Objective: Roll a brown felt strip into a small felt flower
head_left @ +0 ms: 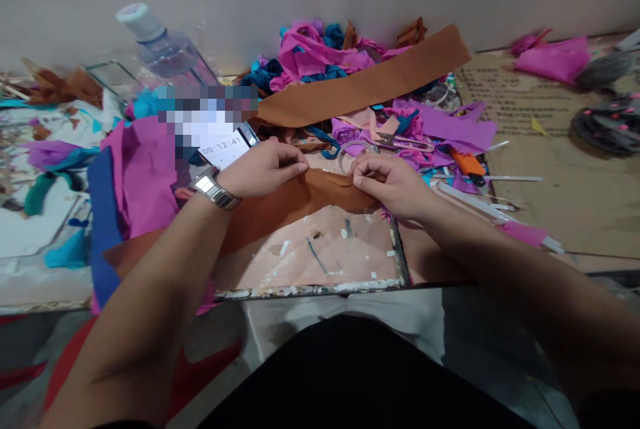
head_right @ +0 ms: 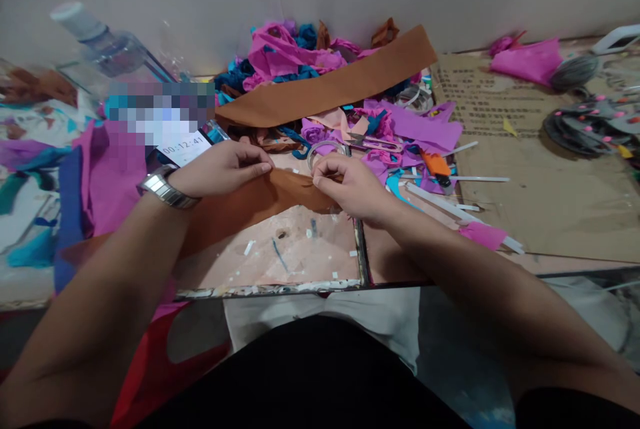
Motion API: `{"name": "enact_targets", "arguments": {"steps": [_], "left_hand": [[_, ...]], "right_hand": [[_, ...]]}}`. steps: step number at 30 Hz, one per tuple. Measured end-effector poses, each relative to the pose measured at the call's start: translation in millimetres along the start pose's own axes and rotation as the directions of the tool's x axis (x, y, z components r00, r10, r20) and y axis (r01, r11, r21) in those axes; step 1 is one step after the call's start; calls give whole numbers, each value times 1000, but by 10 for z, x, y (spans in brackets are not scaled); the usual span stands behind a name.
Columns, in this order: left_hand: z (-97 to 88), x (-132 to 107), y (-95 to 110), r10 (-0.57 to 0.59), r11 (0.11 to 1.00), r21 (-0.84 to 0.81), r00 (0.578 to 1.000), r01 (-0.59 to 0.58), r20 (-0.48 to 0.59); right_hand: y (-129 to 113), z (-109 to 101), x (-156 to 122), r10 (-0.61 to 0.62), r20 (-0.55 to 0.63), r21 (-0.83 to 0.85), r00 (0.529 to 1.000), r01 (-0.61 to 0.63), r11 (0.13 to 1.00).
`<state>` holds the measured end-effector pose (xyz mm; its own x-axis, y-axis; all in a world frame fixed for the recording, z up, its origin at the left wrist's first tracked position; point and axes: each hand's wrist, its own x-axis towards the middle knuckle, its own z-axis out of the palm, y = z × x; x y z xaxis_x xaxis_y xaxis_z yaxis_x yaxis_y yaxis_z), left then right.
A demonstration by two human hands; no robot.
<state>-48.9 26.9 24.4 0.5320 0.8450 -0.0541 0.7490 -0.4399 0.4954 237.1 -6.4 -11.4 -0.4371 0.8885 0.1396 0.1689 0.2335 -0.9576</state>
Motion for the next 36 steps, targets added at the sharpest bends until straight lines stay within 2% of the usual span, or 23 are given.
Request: {"name": "enact_targets", "arguments": {"steps": [3, 6, 8, 11, 16, 22, 27, 32, 36], "left_hand": [[38, -21, 92, 28, 998, -60, 1000, -28, 4], [115, -38, 255, 126, 976, -182, 992, -121, 13], [181, -45, 358, 196, 959, -207, 981, -193, -9], [278, -47, 441, 226, 955, -199, 974, -218, 16], [347, -42, 431, 181, 963, -213, 982, -166, 51], [295, -37, 423, 197, 945, -279, 979, -173, 60], [294, -41, 403, 180, 937, -314, 982, -155, 53], [303, -33, 368, 152, 936, -332, 986, -121, 70], [319, -19, 335, 149, 941, -320, 984, -110, 100]], "right_hand": [[31, -3, 11, -16, 19, -16, 1000, 16, 1000], [66, 10, 16, -72, 64, -69, 995, 76, 995], [74, 25, 11, -106, 106, -101, 989, 117, 988], [61, 47, -5, -108, 154, -104, 982, 125, 987], [29, 69, -20, -104, 153, -98, 983, 120, 988], [2, 53, -21, -139, 63, -122, 988, 146, 982], [19, -8, -18, -120, 19, -126, 993, 122, 985], [6, -26, -25, -155, 51, -223, 987, 162, 961], [-5, 1, -32, -142, 84, -222, 986, 157, 962]]}}
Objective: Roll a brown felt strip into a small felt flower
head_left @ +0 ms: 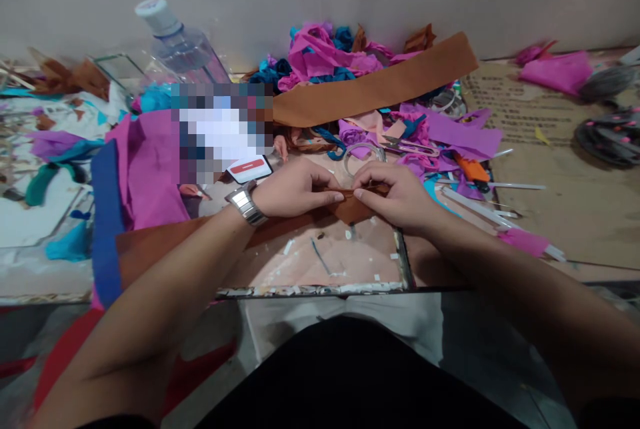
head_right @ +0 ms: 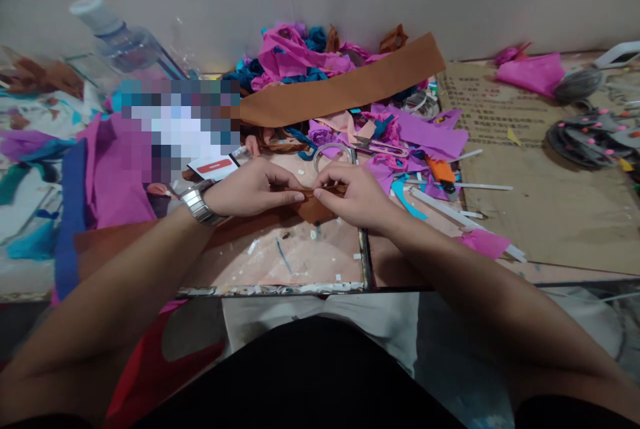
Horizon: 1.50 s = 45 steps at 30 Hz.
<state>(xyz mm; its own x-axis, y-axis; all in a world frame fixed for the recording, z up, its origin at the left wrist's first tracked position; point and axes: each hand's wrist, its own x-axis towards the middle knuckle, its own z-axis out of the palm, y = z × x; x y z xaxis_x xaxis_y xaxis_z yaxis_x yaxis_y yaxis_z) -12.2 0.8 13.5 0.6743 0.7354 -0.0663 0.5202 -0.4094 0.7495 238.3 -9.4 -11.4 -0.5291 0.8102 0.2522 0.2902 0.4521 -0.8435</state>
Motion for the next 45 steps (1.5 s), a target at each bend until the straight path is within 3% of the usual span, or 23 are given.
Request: {"name": "enact_targets", "arguments": {"steps": [8, 15, 30, 38, 45], "left_hand": [[-30, -1, -12, 19, 1000, -6, 1000, -19, 13], [-89, -7, 4, -1, 998, -68, 1000, 3, 27], [-96, -10, 17, -48, 991, -127, 999, 50, 18], [2, -9, 68, -8, 984, -176, 1000, 4, -21], [36, -2, 78, 23, 983, -180, 999, -29, -34]], "right_hand": [[25, 26, 7, 40, 6, 33, 999, -40, 999], [-24, 2, -19, 164, 7, 109, 987, -163, 980], [-22, 36, -40, 100, -9, 81, 995, -99, 992], [-82, 56, -53, 94, 17, 113, 995, -96, 989], [-137, 49, -49, 18, -55, -39, 998, -21, 999]]}}
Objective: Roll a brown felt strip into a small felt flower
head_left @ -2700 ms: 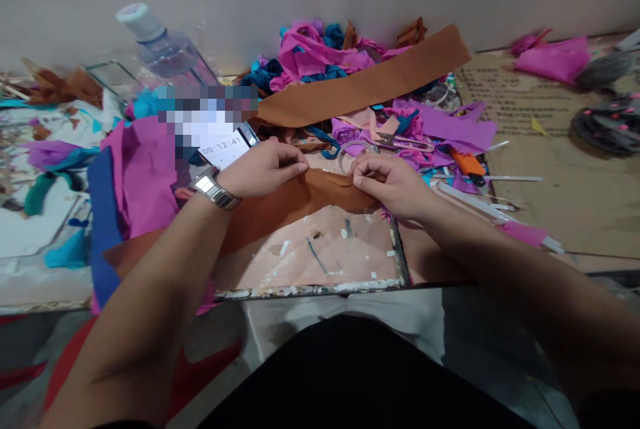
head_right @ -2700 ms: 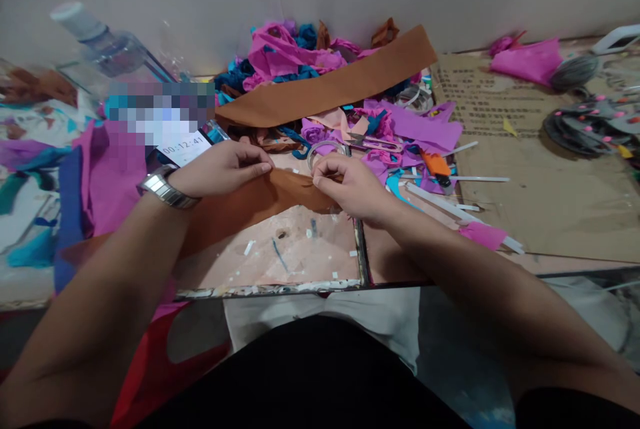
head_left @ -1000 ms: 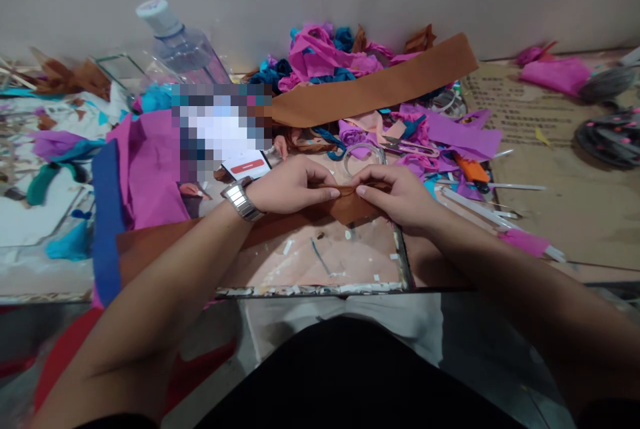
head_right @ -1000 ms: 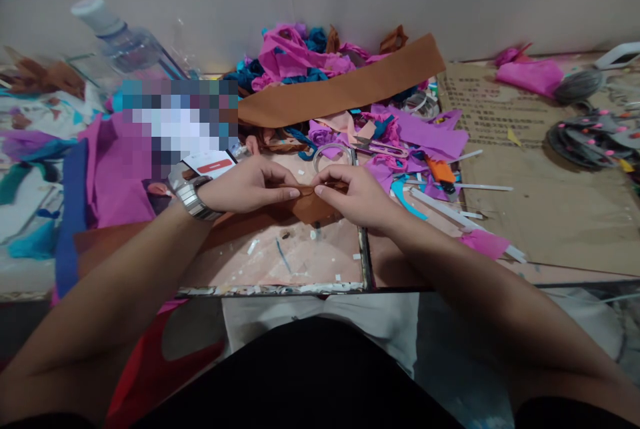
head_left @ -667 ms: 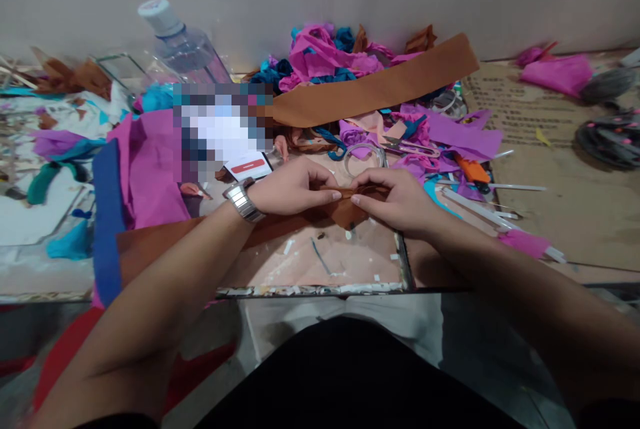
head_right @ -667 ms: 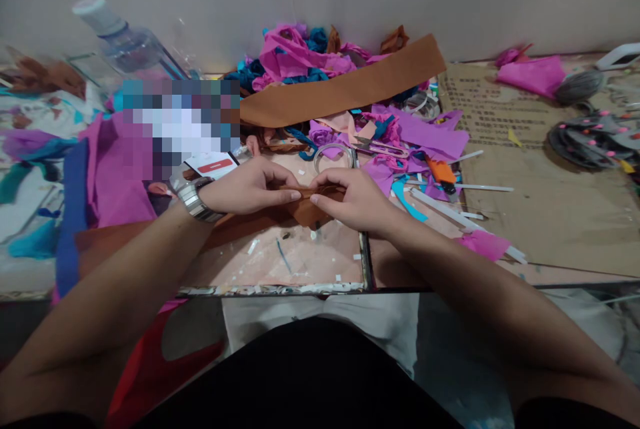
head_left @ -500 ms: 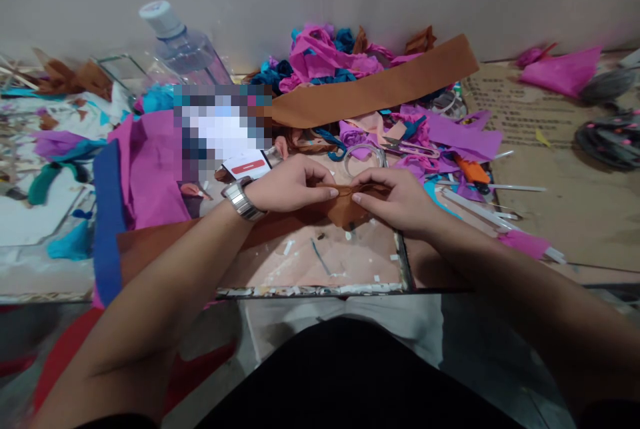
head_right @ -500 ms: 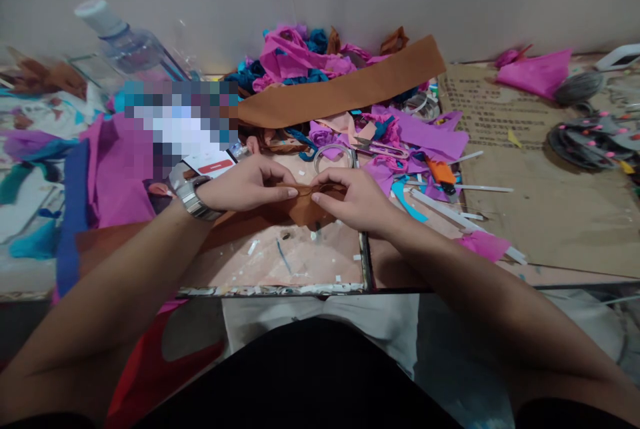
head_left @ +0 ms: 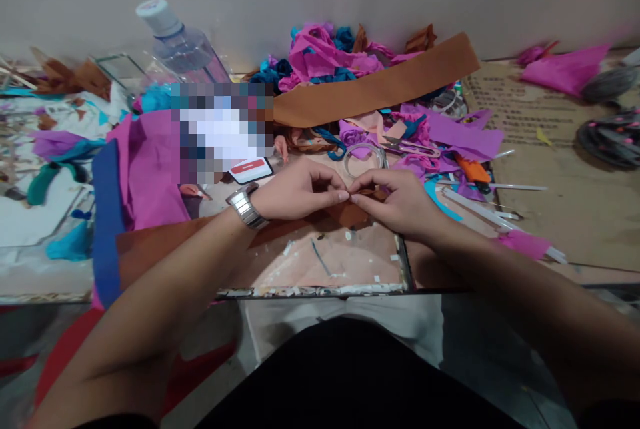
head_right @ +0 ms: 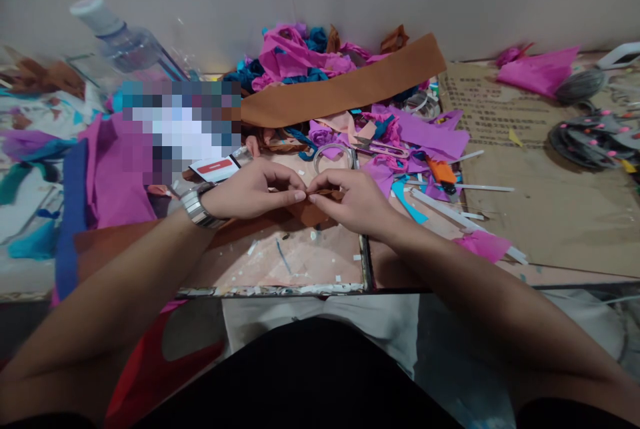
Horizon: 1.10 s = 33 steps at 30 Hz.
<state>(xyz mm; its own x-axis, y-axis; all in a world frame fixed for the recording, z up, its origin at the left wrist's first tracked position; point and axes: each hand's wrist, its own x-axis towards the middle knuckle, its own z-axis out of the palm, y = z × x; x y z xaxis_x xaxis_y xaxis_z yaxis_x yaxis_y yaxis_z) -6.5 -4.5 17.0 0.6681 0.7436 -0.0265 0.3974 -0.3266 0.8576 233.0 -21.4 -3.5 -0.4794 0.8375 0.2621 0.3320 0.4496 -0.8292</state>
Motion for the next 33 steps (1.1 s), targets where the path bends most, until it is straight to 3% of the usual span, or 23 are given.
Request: {"name": "enact_targets", "arguments": {"steps": [5, 10, 13, 17, 23, 27, 30, 33], "left_hand": [[-5, -2, -8, 9, 1000, 8, 1000, -9, 4], [-13, -5, 9, 11, 999, -33, 1000, -11, 13], [-4, 2, 15, 25, 1000, -13, 1000, -25, -2], [30, 4, 58, 74, 995, 74, 996, -70, -55], [116, -30, 140, 209, 914, 383, 964, -133, -166], [151, -37, 130, 305, 778, 606, 943, -165, -136], [156, -32, 128, 301, 698, 698, 950, -160, -83], [154, -29, 135, 271, 676, 718, 962, -167, -31]], "right_hand": [[32, 1, -15, -119, -31, -80, 992, 117, 990], [102, -5, -1, -371, -42, -229, 928, 353, 907], [120, -10, 13, -418, -33, -265, 908, 395, 880], [107, -17, 5, -379, -38, -269, 925, 356, 895], [66, -21, -21, -171, -33, -105, 985, 166, 980], [59, -22, 4, -83, 9, 23, 997, 82, 996], [73, -23, 37, -74, 38, 115, 997, 69, 991], [95, -20, 59, -45, 70, 178, 996, 32, 984]]}}
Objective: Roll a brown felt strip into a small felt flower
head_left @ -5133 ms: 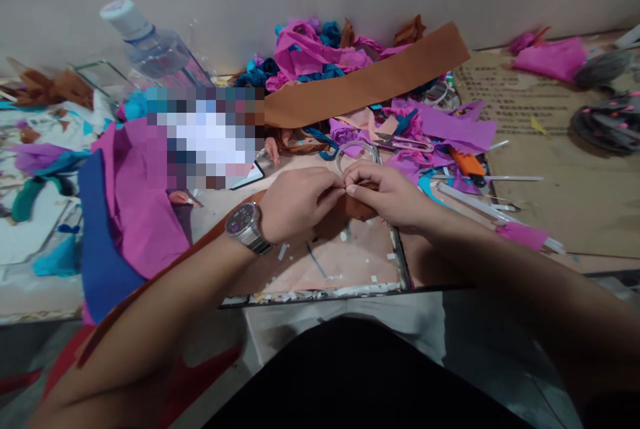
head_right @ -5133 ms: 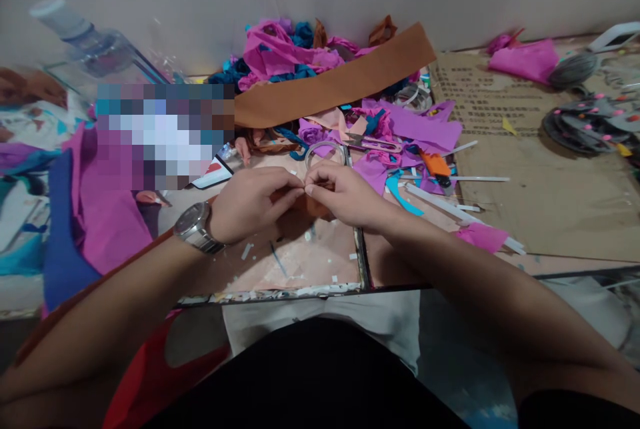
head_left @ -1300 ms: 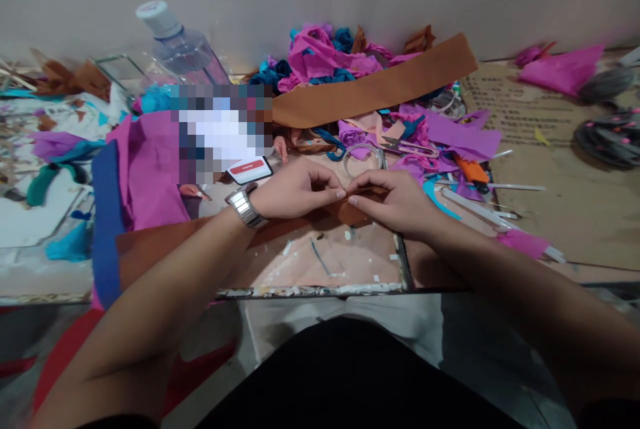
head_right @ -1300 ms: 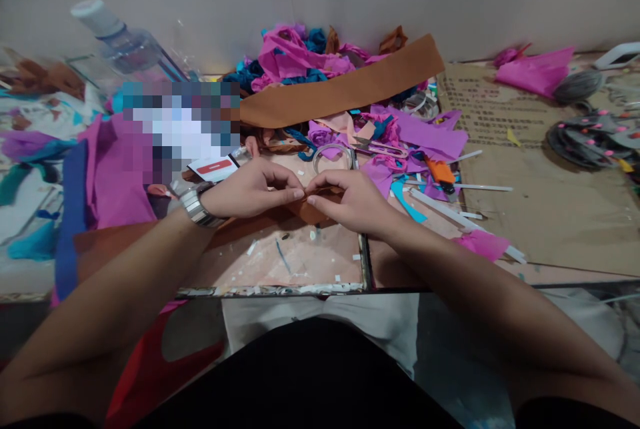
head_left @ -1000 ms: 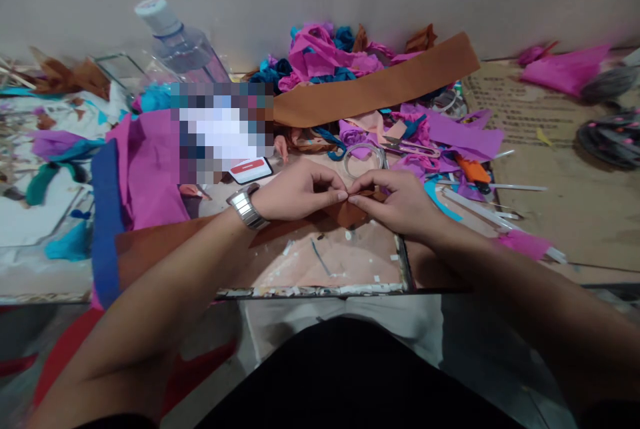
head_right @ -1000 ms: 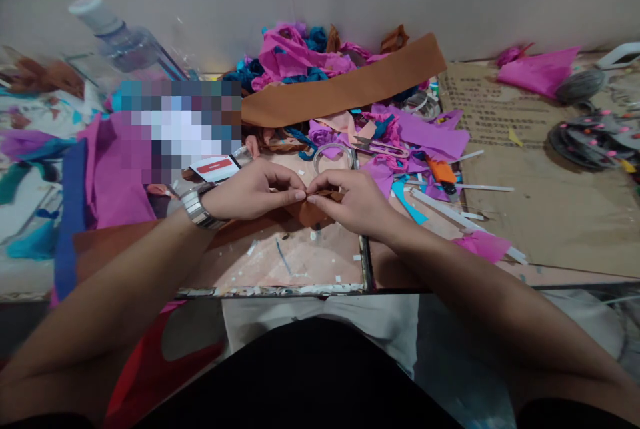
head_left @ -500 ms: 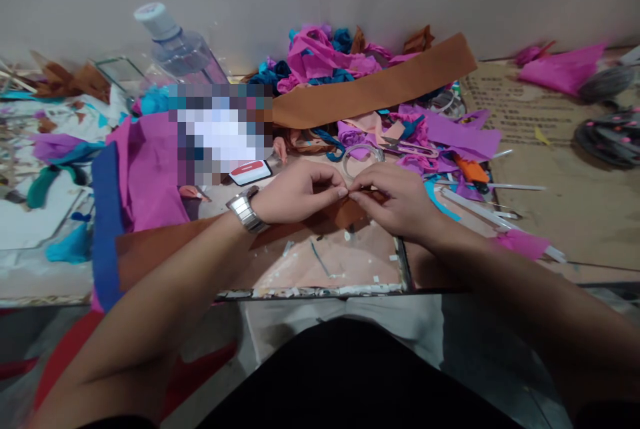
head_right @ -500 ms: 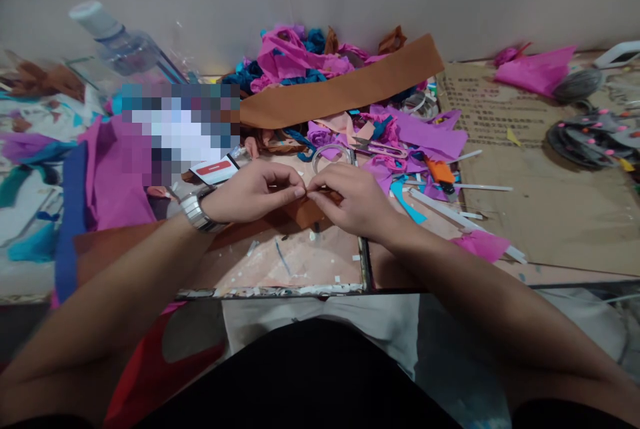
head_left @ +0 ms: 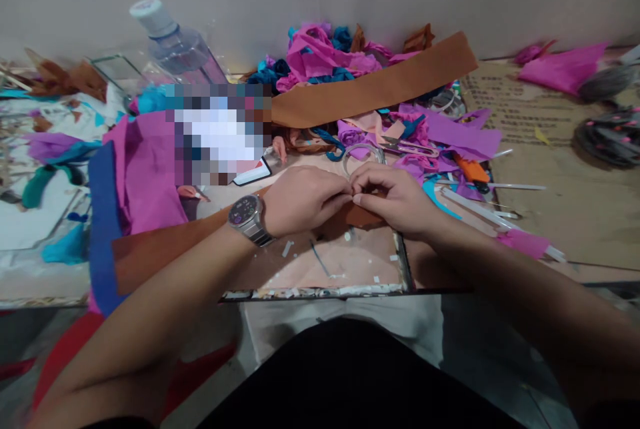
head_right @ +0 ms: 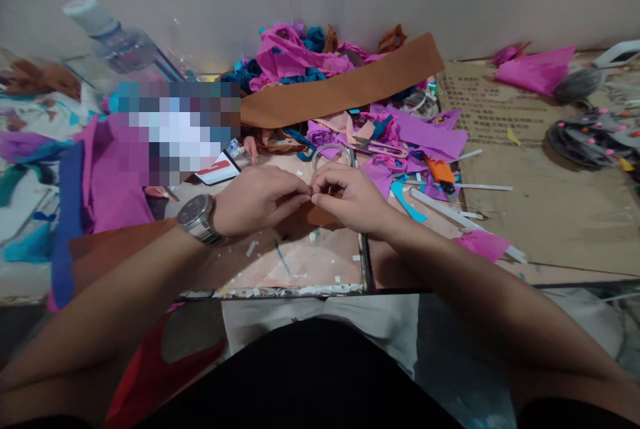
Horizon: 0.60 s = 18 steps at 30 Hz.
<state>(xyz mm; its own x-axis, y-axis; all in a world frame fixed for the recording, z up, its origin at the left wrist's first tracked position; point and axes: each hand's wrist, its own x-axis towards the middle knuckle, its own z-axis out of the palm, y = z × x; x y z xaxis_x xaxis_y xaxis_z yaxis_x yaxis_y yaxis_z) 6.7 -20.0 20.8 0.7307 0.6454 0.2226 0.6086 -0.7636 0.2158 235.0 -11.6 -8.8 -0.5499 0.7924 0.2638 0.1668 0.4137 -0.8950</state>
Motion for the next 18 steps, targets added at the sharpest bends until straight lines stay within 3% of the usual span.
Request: {"name": "enact_targets", "arguments": {"steps": [4, 10, 18], "left_hand": [[14, -1, 6, -10, 1000, -22, 999, 11, 37], [-33, -5, -14, -73, 971, -228, 997, 78, 30], [-123, -51, -361, -89, 859, -486, 982, 159, 165]], "right_hand": [[25, 8, 8, 52, 44, 44, 998, -53, 998], [39, 4, 14, 48, 76, 64, 996, -53, 997], [51, -16, -1, 109, 95, 32, 990, -112, 993]]}}
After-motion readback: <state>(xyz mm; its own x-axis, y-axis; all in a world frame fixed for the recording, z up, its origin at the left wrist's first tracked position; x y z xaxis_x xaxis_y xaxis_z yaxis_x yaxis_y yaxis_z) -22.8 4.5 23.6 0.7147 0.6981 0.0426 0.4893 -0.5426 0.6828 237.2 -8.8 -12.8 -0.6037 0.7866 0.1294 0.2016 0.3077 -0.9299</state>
